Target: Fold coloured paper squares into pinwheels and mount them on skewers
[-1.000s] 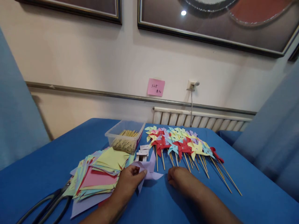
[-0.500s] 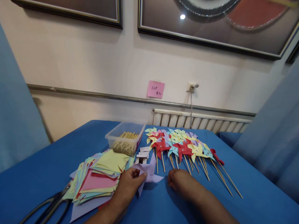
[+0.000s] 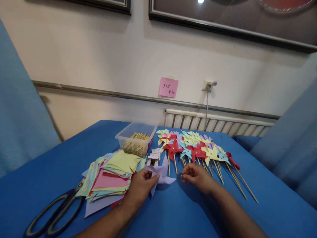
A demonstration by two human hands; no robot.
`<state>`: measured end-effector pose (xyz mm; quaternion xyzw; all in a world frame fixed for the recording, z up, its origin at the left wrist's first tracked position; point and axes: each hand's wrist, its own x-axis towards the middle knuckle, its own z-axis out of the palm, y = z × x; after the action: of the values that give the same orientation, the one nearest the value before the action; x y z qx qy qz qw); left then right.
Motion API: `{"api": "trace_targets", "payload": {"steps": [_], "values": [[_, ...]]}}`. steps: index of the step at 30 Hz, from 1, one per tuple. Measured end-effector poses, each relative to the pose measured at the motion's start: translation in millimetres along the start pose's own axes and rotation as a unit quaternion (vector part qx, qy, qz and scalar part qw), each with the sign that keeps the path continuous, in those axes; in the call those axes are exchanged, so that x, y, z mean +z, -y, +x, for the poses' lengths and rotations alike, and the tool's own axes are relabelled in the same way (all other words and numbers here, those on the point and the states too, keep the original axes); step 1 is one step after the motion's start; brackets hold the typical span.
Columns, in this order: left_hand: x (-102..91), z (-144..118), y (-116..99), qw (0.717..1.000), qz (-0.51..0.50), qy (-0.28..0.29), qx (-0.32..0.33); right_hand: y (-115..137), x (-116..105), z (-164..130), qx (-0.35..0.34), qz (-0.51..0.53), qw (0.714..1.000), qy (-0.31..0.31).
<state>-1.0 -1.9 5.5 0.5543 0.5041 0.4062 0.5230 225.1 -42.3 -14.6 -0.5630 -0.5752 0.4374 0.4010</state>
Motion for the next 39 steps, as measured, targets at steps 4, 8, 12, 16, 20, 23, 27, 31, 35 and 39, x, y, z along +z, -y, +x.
{"api": "trace_targets", "payload": {"steps": [4,8,12,16,20,23,27,31,35,39], "values": [[2.3,-1.0,-0.5,1.000,0.004,0.000,-0.004,6.9,5.4,-0.4,-0.005,0.030,1.000,-0.006],[3.5,-1.6,1.9,1.000,0.009,-0.002,-0.002,18.8,14.0,-6.3,-0.038,0.049,0.997,-0.036],[5.6,-2.6,3.3,1.000,0.016,0.016,0.011,31.5,34.4,-18.2,-0.078,0.043,0.994,-0.059],[9.1,-5.0,1.3,0.999,0.021,0.029,0.012,34.9,54.2,-25.4,-0.093,-0.047,0.991,-0.081],[12.3,-8.9,-2.2,0.999,0.015,0.027,0.016,30.0,60.2,-23.6,-0.098,-0.109,0.985,-0.095],[13.7,-11.2,-3.8,1.000,0.008,0.017,0.022,28.0,59.9,-22.5,-0.108,-0.132,0.979,-0.111],[14.5,-11.6,-2.4,0.999,-0.006,0.030,0.028,30.1,60.6,-24.8,-0.134,-0.156,0.969,-0.136],[14.8,-10.1,2.1,0.998,0.001,0.042,0.043,29.4,63.9,-26.5,-0.166,-0.155,0.962,-0.152],[15.8,-10.2,4.6,0.997,-0.005,0.067,0.050,23.6,67.1,-24.9,-0.178,-0.155,0.958,-0.160],[16.4,-12.7,3.9,0.996,-0.027,0.082,0.028,20.6,67.9,-22.2,-0.173,-0.142,0.961,-0.163]]}}
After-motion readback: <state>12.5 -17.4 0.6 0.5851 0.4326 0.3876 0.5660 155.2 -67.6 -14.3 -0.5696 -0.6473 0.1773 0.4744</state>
